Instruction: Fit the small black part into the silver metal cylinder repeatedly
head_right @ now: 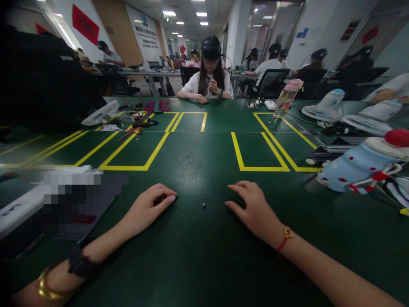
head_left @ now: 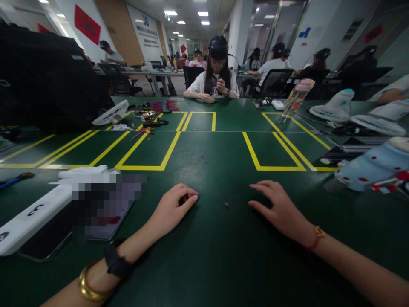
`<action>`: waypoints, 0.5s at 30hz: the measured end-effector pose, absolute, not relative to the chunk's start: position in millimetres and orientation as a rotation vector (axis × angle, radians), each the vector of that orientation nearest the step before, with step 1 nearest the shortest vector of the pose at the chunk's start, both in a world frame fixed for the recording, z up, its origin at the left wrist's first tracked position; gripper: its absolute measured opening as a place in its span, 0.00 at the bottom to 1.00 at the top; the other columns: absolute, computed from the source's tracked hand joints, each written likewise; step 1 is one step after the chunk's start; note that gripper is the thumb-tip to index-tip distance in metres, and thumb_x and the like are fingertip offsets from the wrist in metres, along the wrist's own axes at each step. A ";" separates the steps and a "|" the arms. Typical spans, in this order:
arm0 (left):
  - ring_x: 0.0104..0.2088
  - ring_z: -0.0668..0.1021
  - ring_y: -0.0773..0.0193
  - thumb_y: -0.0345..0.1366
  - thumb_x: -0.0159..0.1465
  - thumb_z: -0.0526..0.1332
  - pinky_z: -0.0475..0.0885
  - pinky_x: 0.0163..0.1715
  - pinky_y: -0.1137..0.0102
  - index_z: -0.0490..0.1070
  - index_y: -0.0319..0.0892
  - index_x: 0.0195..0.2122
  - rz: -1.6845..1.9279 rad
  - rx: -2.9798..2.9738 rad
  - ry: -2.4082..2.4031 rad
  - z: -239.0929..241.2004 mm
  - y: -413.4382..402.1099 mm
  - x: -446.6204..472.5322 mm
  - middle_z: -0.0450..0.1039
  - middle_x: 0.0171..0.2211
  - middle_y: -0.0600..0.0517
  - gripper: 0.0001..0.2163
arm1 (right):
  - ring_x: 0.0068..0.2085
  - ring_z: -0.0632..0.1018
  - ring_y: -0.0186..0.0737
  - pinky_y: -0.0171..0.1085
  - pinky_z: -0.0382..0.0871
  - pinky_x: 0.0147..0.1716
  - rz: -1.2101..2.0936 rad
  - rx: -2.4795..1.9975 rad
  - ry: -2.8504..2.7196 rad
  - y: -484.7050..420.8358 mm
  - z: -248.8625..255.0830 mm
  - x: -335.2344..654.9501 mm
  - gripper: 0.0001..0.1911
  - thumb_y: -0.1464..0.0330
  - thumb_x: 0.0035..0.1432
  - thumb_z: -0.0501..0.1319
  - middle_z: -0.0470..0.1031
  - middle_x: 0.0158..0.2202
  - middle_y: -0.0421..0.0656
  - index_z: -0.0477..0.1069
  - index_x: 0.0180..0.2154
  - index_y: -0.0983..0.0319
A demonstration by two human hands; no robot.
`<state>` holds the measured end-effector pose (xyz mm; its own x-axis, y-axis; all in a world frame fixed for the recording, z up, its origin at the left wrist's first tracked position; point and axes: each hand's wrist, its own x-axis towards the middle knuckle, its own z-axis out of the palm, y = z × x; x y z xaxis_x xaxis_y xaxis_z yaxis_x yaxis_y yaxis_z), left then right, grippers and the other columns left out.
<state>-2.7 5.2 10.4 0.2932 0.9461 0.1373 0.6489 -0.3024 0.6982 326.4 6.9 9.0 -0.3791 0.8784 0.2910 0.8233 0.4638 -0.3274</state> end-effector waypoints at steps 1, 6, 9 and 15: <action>0.35 0.74 0.62 0.40 0.66 0.55 0.68 0.33 0.68 0.74 0.43 0.40 0.739 2.052 1.416 10.4 5.2 -3.0 0.71 0.37 0.50 0.10 | 0.49 0.70 0.43 0.47 0.67 0.47 0.293 -1.340 -2.361 7.4 9.0 305.3 0.25 0.57 0.57 0.58 0.68 0.50 0.46 0.65 0.55 0.55; 0.35 0.73 0.62 0.40 0.66 0.55 0.68 0.33 0.68 0.74 0.44 0.40 0.751 2.047 1.406 9.4 5.9 -5.5 0.71 0.37 0.50 0.10 | 0.43 0.71 0.37 0.42 0.69 0.44 0.475 -1.176 -2.470 15.9 8.4 257.3 0.13 0.63 0.62 0.53 0.72 0.41 0.44 0.74 0.42 0.58; 0.34 0.73 0.63 0.39 0.66 0.56 0.68 0.33 0.69 0.75 0.44 0.39 0.763 2.037 1.397 8.5 6.3 -6.8 0.71 0.36 0.50 0.09 | 0.42 0.72 0.36 0.41 0.69 0.44 0.408 -1.243 -2.404 22.6 13.8 281.8 0.12 0.64 0.62 0.52 0.72 0.41 0.44 0.73 0.41 0.59; 0.34 0.73 0.63 0.39 0.66 0.56 0.68 0.33 0.69 0.75 0.43 0.39 0.787 2.000 1.393 7.2 5.6 -5.2 0.71 0.36 0.50 0.10 | 0.45 0.72 0.45 0.45 0.64 0.47 -0.416 -1.706 -2.095 29.3 27.2 425.6 0.14 0.61 0.58 0.55 0.73 0.42 0.51 0.70 0.40 0.63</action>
<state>-5.2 5.6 7.2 0.2837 0.9484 0.1419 0.6112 -0.2929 0.7353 425.6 29.3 27.2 -0.1708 0.8567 0.4868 0.9777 0.2087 -0.0242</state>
